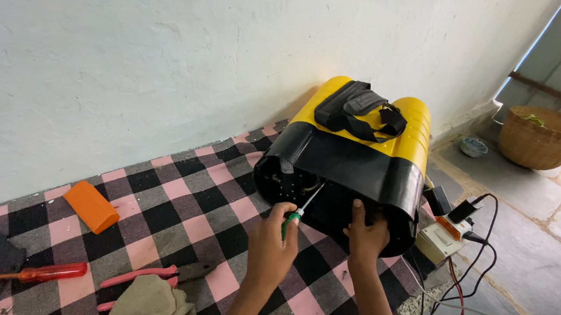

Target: The person uses a screwdriver to remove screws from the back panel of a yellow and black portable power station. They then detach the panel and disconnect internal wires from a battery pack, leaving the device partially disassembled.

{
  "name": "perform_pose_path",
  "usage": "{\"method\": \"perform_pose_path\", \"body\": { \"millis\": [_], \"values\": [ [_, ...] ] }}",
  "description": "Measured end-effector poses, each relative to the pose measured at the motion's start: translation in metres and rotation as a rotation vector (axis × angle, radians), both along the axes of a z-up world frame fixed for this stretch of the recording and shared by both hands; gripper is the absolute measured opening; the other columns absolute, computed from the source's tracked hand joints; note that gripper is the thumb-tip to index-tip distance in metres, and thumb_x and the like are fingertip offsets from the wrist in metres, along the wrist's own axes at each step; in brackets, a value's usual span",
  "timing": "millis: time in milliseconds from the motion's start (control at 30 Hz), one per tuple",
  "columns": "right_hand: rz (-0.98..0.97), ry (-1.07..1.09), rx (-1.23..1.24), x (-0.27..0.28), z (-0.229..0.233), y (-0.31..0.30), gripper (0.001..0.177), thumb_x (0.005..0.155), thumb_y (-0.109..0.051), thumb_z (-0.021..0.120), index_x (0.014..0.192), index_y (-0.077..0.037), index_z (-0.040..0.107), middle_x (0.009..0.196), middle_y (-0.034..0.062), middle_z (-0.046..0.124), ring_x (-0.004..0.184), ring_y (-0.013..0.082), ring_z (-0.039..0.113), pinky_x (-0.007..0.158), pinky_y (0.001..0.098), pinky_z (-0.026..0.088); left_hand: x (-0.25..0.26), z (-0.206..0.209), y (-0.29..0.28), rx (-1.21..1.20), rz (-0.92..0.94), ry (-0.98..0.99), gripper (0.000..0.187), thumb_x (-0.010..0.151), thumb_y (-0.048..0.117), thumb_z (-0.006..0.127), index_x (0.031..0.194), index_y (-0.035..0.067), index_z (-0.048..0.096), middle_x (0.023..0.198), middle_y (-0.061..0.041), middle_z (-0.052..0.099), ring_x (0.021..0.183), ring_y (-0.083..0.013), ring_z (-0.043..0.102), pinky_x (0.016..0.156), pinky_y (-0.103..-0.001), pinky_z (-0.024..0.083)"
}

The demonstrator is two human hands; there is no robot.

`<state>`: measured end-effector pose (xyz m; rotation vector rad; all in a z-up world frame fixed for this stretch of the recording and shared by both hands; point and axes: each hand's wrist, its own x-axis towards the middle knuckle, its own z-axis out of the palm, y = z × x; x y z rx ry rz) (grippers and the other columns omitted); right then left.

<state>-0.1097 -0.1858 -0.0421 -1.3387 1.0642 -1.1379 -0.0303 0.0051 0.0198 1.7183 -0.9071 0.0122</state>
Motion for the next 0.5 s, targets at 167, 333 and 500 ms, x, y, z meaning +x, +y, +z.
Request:
{"method": "perform_pose_path", "body": {
  "millis": [167,333,500],
  "values": [
    [0.007,0.006,-0.018,0.000,0.003,0.001,0.065,0.087,-0.057,0.073,0.098,0.007,0.060,0.088,0.0122,0.062,0.068,0.0153,0.065,0.056,0.0288,0.061,0.009,-0.008,-0.003,-0.172,0.034,-0.139,0.032,0.083,0.022,0.078,0.105,0.005,0.061,0.077,-0.006,0.062,0.064,-0.0123,0.061,0.053,-0.027,0.048],
    [0.025,-0.025,-0.046,-0.002,0.004,0.004,0.064,0.086,-0.056,0.073,0.101,0.004,0.059,0.088,0.0110,0.061,0.069,0.0144,0.065,0.057,0.0293,0.061,0.013,-0.011,-0.002,0.011,0.036,0.036,0.019,0.083,0.018,0.078,0.088,0.003,0.067,0.066,-0.002,0.062,0.054,-0.0091,0.058,0.048,-0.029,0.048],
    [0.008,0.005,-0.045,0.001,0.004,0.004,0.064,0.087,-0.056,0.072,0.099,0.006,0.061,0.088,0.0119,0.062,0.069,0.0161,0.064,0.057,0.0298,0.061,0.012,-0.014,-0.002,0.111,0.070,0.081,0.026,0.095,0.024,0.070,0.077,0.005,0.068,0.053,-0.004,0.058,0.046,-0.0135,0.055,0.046,-0.035,0.041]
  ]
}}
